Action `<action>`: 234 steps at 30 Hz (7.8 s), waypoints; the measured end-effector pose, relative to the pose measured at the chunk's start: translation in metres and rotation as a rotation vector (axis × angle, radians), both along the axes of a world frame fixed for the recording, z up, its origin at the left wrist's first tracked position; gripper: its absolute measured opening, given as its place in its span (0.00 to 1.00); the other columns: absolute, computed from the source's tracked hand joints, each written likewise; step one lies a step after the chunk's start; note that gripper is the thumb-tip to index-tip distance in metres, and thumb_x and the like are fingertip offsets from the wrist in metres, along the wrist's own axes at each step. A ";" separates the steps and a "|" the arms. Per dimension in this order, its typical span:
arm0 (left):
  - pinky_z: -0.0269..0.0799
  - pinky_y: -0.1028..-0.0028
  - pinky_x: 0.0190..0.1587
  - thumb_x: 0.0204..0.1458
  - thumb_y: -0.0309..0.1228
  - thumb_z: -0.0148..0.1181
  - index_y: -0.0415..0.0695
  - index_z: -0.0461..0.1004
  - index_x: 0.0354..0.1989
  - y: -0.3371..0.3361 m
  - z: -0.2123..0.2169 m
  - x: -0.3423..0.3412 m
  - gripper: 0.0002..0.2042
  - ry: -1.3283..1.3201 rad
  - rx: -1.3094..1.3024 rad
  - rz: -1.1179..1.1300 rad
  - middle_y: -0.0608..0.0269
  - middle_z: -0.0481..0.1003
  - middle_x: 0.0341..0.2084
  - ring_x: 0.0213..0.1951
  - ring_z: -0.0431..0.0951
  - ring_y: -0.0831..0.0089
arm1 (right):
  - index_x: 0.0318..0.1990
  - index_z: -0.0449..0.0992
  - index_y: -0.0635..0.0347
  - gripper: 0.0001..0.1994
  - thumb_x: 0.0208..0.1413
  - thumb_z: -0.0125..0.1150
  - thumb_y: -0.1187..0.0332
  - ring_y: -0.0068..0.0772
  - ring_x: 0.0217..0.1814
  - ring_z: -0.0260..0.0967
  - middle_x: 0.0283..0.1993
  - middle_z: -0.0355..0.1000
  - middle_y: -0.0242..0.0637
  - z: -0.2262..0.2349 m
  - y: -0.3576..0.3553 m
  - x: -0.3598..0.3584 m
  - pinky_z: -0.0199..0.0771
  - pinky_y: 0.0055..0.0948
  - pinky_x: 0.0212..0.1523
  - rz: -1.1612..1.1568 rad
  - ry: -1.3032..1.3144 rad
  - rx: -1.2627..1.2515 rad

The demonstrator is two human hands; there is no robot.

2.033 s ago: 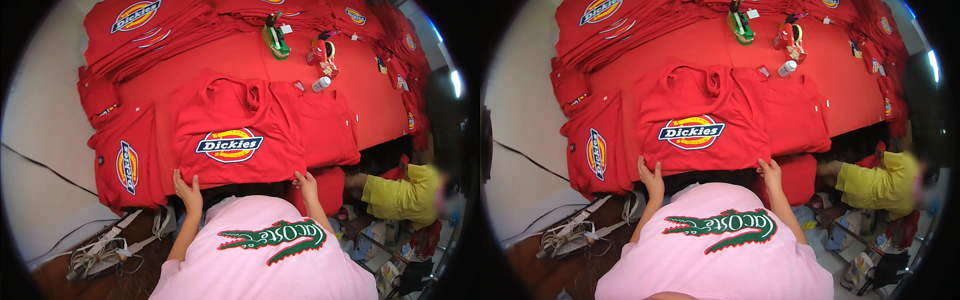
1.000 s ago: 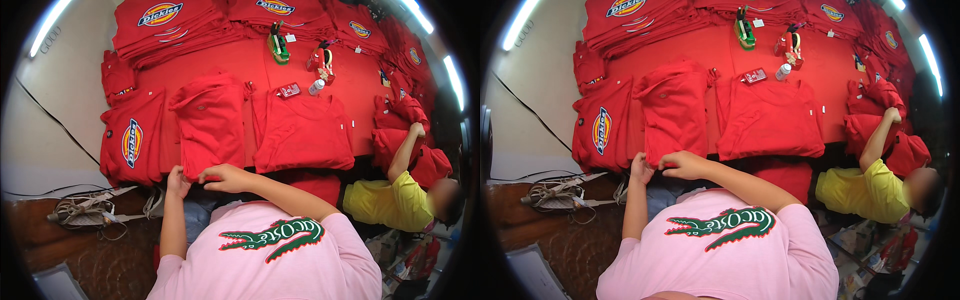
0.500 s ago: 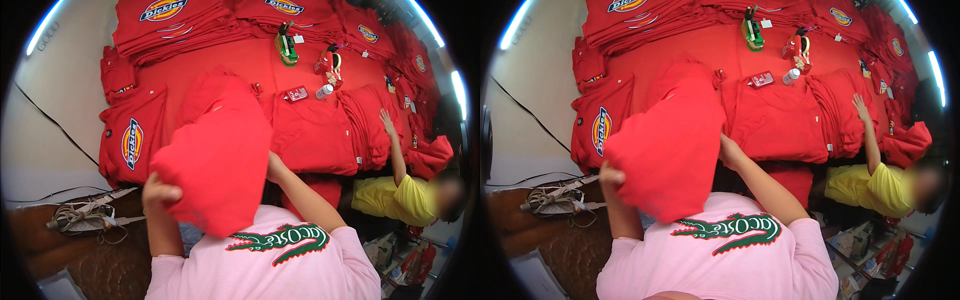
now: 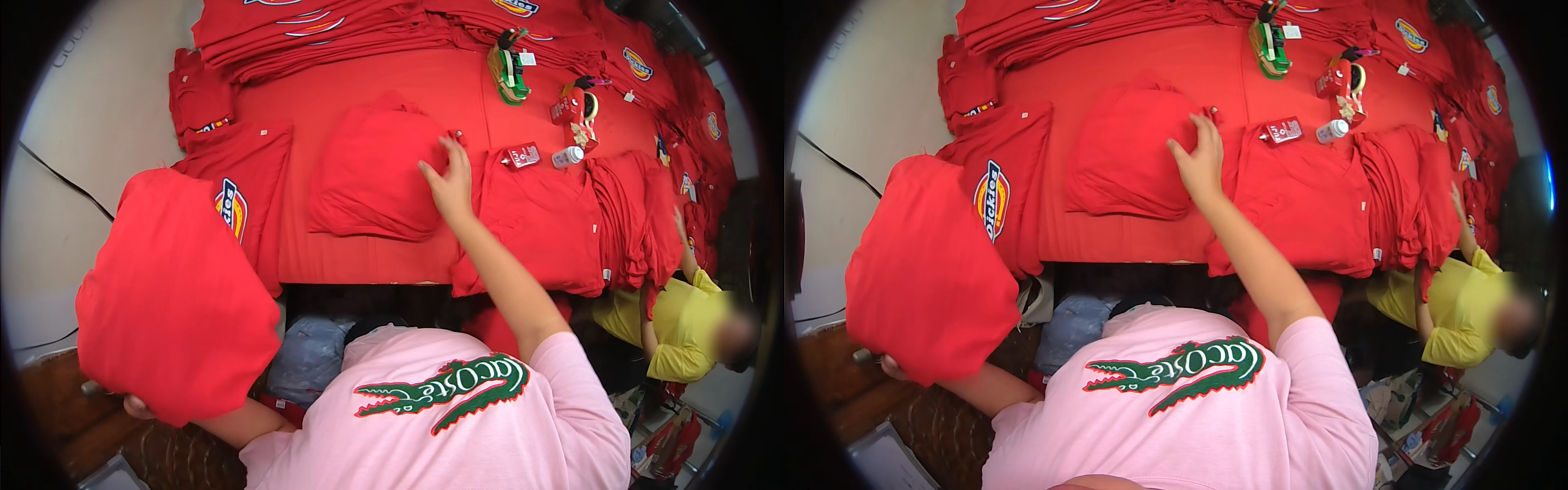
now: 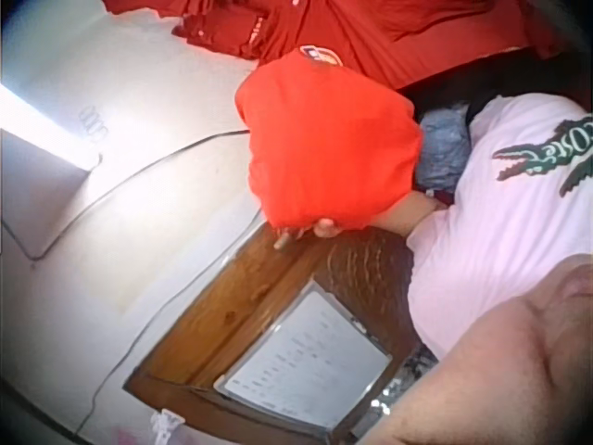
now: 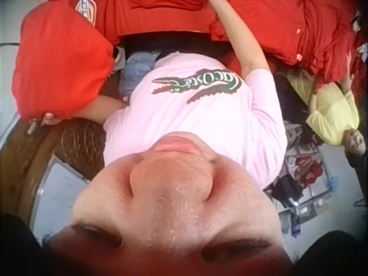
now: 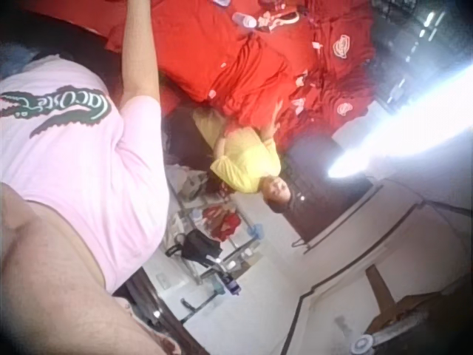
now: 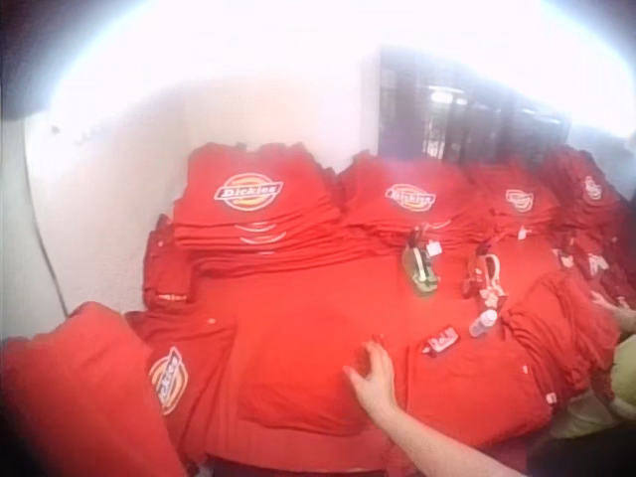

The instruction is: The person cleans red garments with a brush and trims excess thread using shears before folding the items and placing them into a stack.

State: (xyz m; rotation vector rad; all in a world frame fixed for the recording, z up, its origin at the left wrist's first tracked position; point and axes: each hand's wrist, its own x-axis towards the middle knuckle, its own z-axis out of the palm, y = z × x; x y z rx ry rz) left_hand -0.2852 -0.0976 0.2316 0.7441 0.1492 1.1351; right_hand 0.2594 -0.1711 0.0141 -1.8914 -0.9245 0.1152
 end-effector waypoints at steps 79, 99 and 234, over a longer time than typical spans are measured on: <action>0.77 0.58 0.63 0.65 0.29 0.59 0.36 0.71 0.62 -0.040 -0.039 0.415 0.19 0.179 -0.406 -0.708 0.53 0.79 0.56 0.56 0.81 0.61 | 0.54 0.77 0.60 0.11 0.73 0.55 0.65 0.20 0.37 0.76 0.41 0.80 0.32 0.073 -0.255 0.040 0.76 0.21 0.37 -0.347 0.669 0.358; 0.78 0.55 0.61 0.67 0.36 0.55 0.35 0.75 0.47 -0.176 -0.258 0.227 0.14 0.693 -0.991 -0.525 0.39 0.78 0.52 0.58 0.80 0.51 | 0.48 0.81 0.57 0.12 0.72 0.57 0.61 0.17 0.37 0.75 0.40 0.80 0.30 0.017 -0.318 0.005 0.73 0.19 0.36 -0.247 0.848 0.015; 0.68 0.58 0.70 0.67 0.41 0.61 0.42 0.67 0.70 -0.085 -0.079 0.266 0.27 0.186 -0.587 -0.437 0.57 0.73 0.66 0.66 0.74 0.60 | 0.69 0.66 0.70 0.35 0.55 0.73 0.70 0.41 0.71 0.70 0.67 0.72 0.45 0.179 -0.139 -0.106 0.66 0.40 0.73 0.694 1.393 0.297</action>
